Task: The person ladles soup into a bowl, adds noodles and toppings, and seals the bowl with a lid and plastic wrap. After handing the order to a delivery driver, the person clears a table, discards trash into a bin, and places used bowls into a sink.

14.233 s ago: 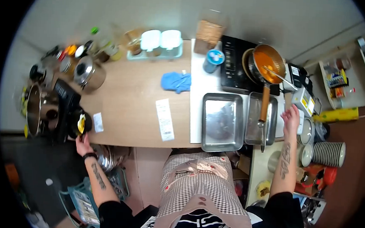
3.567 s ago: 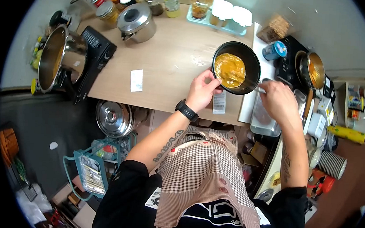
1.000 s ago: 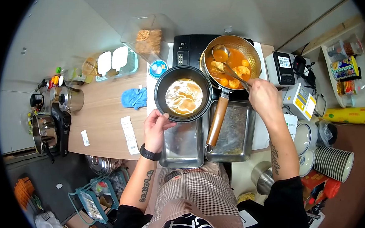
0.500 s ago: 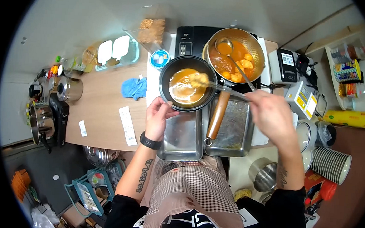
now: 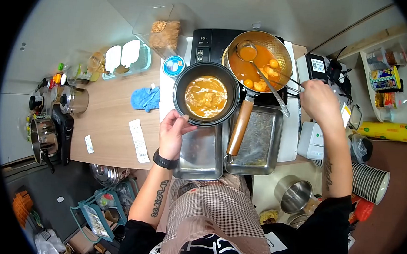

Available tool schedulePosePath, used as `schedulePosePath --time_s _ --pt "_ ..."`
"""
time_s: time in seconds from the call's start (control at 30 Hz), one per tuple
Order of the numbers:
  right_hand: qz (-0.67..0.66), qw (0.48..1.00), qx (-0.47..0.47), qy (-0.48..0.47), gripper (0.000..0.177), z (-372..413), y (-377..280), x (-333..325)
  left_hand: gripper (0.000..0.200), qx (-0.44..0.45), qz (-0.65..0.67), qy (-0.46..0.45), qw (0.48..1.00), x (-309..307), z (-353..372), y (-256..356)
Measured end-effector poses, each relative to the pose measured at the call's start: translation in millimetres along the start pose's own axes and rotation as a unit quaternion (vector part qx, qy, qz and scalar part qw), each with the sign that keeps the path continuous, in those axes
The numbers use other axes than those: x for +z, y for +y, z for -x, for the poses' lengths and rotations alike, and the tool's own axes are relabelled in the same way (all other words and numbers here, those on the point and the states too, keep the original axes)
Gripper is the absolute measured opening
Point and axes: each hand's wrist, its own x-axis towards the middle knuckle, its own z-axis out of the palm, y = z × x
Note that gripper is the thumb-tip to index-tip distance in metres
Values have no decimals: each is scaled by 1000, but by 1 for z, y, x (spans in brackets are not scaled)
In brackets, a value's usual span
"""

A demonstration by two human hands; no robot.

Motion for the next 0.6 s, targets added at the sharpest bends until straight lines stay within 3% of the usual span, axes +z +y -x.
schedulePosePath --time_s 0.37,0.43,0.53,0.6 --pt "-68 992 40 97 20 15 11 -20 12 8 -5 -12 1000 0 -5 -2" --pt "-92 987 18 132 16 24 11 -35 12 8 -6 -11 1000 0 -6 -2" --pt "-159 982 13 100 16 36 -8 -61 14 4 -1 -8 1000 1 -8 -2" --pt "-193 975 -56 91 17 39 -27 -57 14 4 -2 -6 1000 2 -7 0"
